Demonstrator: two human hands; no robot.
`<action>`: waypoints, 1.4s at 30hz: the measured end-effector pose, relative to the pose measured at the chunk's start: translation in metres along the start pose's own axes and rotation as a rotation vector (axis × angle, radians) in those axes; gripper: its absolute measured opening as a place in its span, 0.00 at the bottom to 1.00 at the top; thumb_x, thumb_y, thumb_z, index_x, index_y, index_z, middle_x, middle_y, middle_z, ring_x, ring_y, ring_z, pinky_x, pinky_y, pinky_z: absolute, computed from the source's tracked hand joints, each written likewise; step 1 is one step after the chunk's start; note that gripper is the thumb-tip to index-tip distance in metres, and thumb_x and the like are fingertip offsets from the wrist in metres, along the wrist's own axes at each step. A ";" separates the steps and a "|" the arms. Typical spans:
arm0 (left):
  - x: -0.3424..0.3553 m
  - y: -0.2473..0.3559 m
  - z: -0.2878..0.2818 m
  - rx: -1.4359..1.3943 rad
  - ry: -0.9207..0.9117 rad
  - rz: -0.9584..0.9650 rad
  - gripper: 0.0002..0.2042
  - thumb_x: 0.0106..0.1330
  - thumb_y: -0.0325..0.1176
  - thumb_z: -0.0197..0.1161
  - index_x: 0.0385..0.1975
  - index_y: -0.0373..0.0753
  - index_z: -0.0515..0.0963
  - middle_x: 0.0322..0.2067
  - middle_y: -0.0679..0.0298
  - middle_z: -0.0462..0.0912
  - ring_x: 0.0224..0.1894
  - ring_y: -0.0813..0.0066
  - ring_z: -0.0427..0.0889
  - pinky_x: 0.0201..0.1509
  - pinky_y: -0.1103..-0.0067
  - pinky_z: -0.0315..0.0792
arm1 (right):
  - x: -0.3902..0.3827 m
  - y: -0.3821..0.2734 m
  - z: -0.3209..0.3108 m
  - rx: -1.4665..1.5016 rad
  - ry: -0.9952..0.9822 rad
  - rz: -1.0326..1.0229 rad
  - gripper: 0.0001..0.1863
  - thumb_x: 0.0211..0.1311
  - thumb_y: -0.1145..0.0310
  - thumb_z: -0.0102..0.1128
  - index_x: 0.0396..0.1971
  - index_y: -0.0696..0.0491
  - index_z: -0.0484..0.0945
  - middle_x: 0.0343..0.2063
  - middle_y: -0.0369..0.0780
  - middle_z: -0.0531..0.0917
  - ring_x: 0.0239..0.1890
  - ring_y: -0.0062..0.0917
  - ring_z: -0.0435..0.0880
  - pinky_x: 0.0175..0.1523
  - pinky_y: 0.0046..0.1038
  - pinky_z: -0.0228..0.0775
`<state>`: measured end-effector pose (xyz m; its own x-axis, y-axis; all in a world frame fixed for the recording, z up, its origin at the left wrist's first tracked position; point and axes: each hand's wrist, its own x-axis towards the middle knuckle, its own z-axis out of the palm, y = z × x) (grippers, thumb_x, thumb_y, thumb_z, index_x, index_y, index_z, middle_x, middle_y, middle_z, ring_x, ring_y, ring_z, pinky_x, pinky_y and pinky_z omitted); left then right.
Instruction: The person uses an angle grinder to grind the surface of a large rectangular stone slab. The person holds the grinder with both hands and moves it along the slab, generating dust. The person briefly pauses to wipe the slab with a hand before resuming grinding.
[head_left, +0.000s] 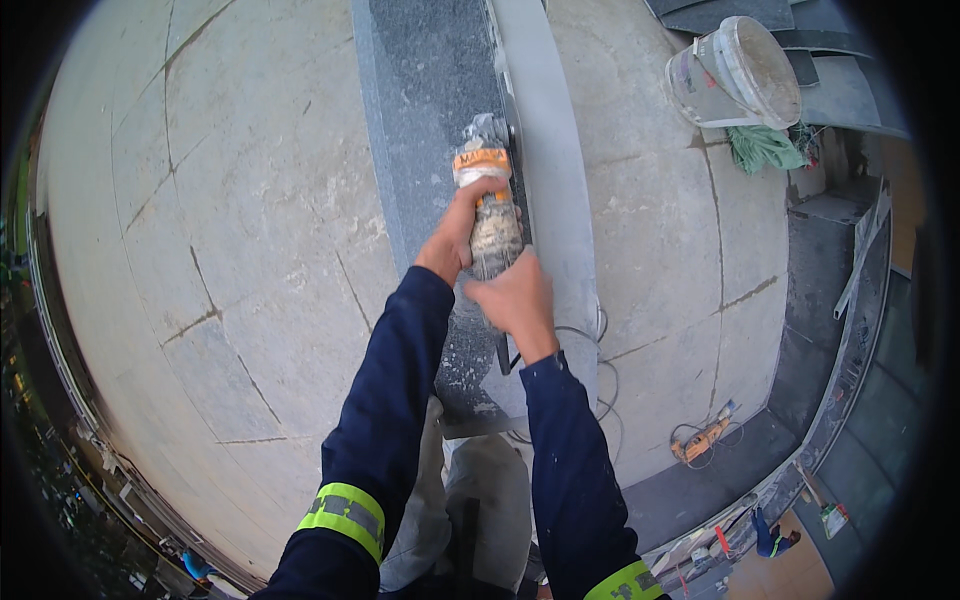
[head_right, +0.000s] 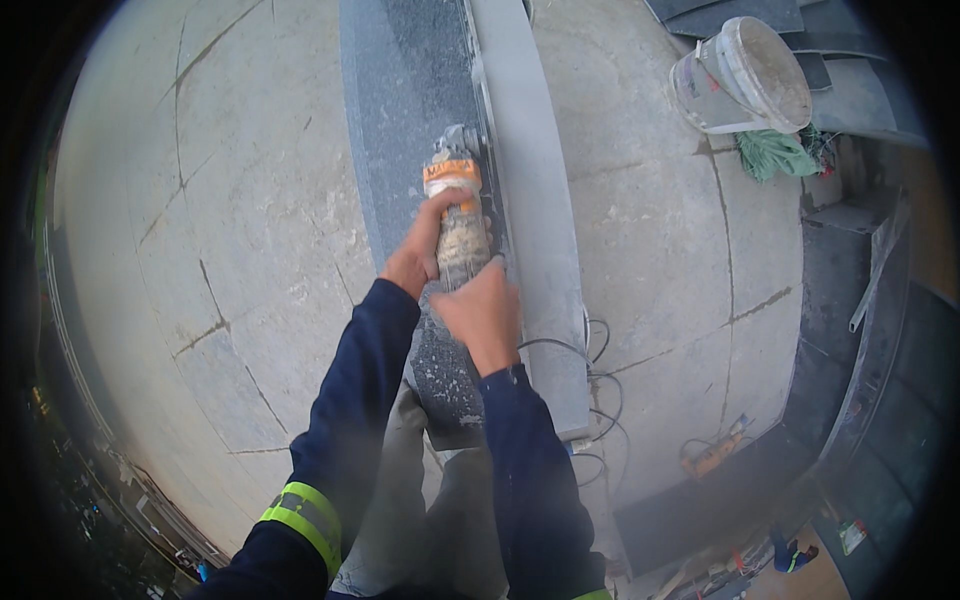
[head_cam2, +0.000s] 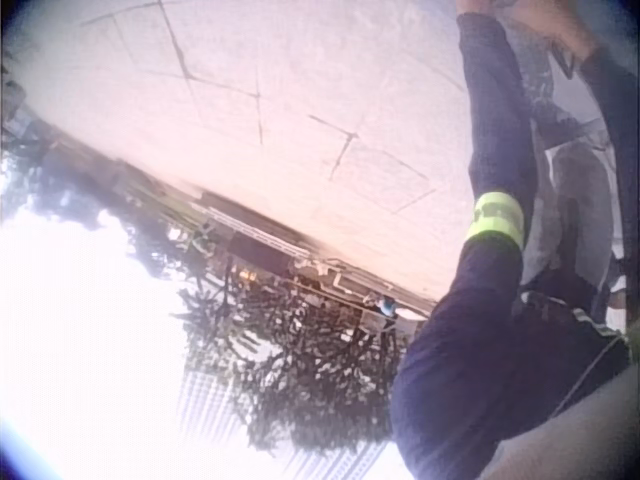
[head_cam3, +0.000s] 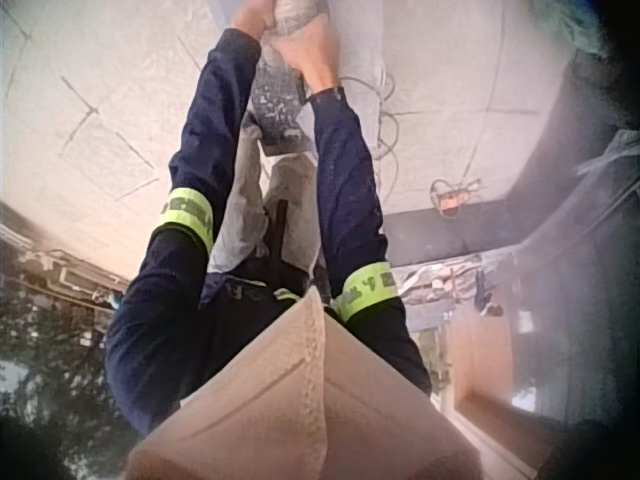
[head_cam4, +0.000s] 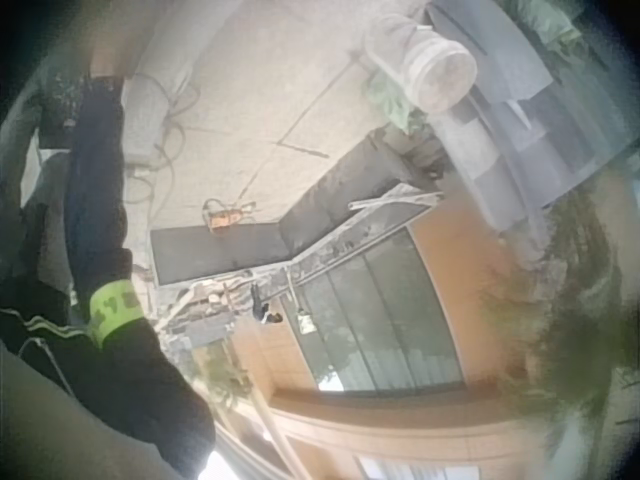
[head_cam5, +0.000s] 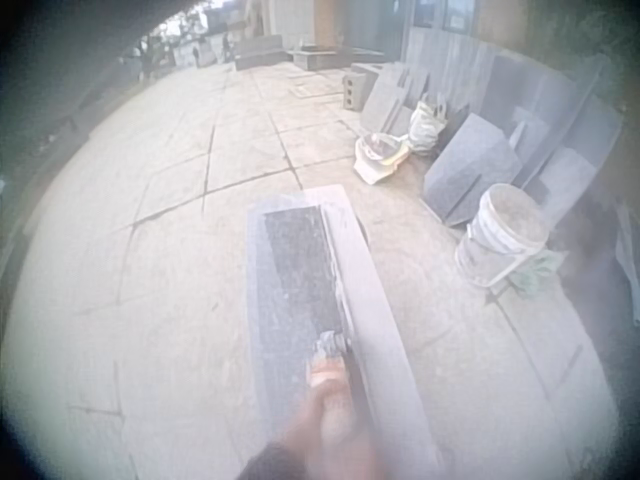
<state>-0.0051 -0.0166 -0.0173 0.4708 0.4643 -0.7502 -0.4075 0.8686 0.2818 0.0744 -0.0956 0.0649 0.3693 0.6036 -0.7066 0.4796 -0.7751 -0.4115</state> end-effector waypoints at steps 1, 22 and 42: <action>0.005 0.007 0.001 0.005 -0.004 0.008 0.24 0.55 0.43 0.64 0.46 0.35 0.69 0.28 0.54 0.80 0.26 0.62 0.83 0.31 0.68 0.81 | 0.005 -0.007 -0.003 -0.012 -0.007 0.009 0.31 0.34 0.62 0.72 0.40 0.65 0.73 0.35 0.55 0.83 0.41 0.46 0.84 0.45 0.37 0.76; -0.021 -0.024 0.001 -0.003 0.015 -0.040 0.23 0.56 0.42 0.64 0.47 0.36 0.68 0.30 0.54 0.79 0.27 0.61 0.83 0.31 0.67 0.81 | -0.026 0.019 0.000 0.019 -0.009 0.041 0.30 0.36 0.63 0.72 0.40 0.64 0.73 0.34 0.53 0.83 0.40 0.44 0.85 0.45 0.37 0.76; -0.013 -0.016 0.000 0.006 0.006 -0.025 0.24 0.55 0.44 0.64 0.47 0.37 0.69 0.28 0.54 0.79 0.27 0.62 0.83 0.31 0.68 0.80 | -0.013 0.019 0.004 0.013 0.014 -0.011 0.29 0.34 0.63 0.72 0.38 0.65 0.74 0.33 0.53 0.84 0.39 0.44 0.85 0.43 0.37 0.76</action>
<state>-0.0046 -0.0364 -0.0121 0.4761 0.4413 -0.7606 -0.3912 0.8810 0.2662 0.0755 -0.1188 0.0646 0.3750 0.6147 -0.6939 0.4735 -0.7705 -0.4267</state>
